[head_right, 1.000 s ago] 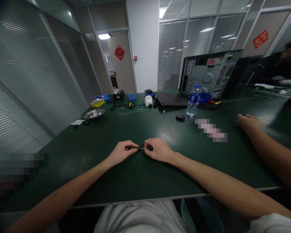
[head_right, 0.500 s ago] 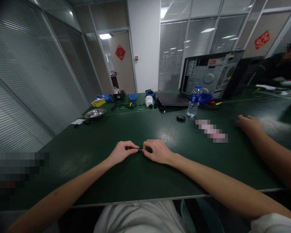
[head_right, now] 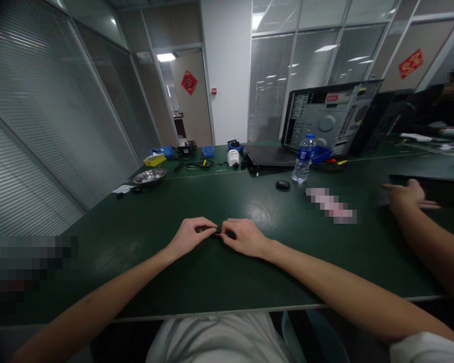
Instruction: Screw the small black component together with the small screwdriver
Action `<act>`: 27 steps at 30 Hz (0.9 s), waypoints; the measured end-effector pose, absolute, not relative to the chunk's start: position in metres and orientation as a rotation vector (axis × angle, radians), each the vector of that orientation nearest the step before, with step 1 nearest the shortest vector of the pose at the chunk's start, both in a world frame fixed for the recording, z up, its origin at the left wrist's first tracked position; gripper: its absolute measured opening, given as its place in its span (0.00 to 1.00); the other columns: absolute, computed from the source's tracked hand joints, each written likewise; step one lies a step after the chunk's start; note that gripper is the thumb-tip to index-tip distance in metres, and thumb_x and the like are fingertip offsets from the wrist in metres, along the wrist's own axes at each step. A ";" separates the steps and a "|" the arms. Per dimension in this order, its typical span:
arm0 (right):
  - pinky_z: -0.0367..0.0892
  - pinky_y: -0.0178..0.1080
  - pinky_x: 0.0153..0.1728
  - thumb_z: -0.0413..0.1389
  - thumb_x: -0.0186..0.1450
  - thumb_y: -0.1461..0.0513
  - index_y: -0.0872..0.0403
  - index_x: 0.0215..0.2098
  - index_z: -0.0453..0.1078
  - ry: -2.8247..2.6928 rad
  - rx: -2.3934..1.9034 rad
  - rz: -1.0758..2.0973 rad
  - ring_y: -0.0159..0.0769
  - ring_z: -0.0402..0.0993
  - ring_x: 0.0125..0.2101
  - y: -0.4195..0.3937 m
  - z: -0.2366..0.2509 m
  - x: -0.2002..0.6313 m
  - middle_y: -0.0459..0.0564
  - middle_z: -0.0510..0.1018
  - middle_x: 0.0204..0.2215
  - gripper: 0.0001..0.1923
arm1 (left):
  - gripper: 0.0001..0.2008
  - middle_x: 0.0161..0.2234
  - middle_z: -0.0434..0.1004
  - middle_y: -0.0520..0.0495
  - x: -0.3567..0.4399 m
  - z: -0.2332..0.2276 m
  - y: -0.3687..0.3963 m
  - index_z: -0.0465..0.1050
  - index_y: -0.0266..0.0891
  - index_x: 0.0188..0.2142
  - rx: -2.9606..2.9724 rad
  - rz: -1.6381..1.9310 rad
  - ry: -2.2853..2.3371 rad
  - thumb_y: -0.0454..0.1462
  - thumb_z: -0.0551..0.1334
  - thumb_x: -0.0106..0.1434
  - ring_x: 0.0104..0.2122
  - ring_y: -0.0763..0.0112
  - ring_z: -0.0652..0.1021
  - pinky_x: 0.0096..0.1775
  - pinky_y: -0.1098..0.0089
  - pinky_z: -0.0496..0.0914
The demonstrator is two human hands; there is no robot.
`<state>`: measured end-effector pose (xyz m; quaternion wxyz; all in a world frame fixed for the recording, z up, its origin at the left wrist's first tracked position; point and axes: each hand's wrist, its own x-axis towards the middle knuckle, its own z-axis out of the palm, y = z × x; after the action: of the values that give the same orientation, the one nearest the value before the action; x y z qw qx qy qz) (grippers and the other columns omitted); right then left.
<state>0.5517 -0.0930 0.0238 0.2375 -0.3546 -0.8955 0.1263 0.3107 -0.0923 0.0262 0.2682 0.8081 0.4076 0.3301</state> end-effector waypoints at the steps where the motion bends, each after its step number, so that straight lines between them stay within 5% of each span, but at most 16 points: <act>1: 0.62 0.36 0.36 0.57 0.70 0.61 0.51 0.39 0.73 -2.456 -0.972 0.346 0.35 0.74 0.33 -0.093 0.024 0.552 0.46 0.79 0.35 0.04 | 0.11 0.41 0.83 0.46 0.310 0.027 -0.090 0.84 0.42 0.44 2.193 0.899 1.119 0.41 0.64 0.69 0.36 0.65 0.79 0.40 0.66 0.71; 8: 0.61 0.35 0.34 0.57 0.70 0.60 0.51 0.40 0.74 -2.453 -0.964 0.331 0.33 0.73 0.31 -0.093 0.021 0.552 0.45 0.79 0.35 0.04 | 0.09 0.42 0.81 0.46 0.304 0.022 -0.074 0.84 0.44 0.40 2.391 0.823 1.101 0.40 0.63 0.70 0.44 0.62 0.77 0.49 0.63 0.70; 20: 0.59 0.34 0.33 0.57 0.70 0.61 0.53 0.38 0.73 -2.399 -0.985 0.364 0.31 0.71 0.30 -0.094 0.023 0.552 0.45 0.77 0.33 0.04 | 0.16 0.47 0.76 0.44 0.305 0.027 -0.089 0.78 0.42 0.51 2.451 0.822 1.080 0.31 0.57 0.69 0.48 0.63 0.75 0.50 0.62 0.70; 27: 0.59 0.34 0.32 0.58 0.69 0.61 0.52 0.37 0.73 -2.335 -1.043 0.378 0.32 0.72 0.31 -0.092 0.021 0.552 0.44 0.77 0.32 0.04 | 0.09 0.49 0.76 0.45 0.313 0.030 -0.098 0.77 0.42 0.46 2.513 0.743 1.003 0.41 0.64 0.69 0.51 0.61 0.73 0.54 0.59 0.69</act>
<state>0.5520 -0.0924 0.0209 0.2747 -0.3880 -0.8685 0.1406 0.3129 -0.0984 0.0305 0.1669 0.8830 0.3526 0.2609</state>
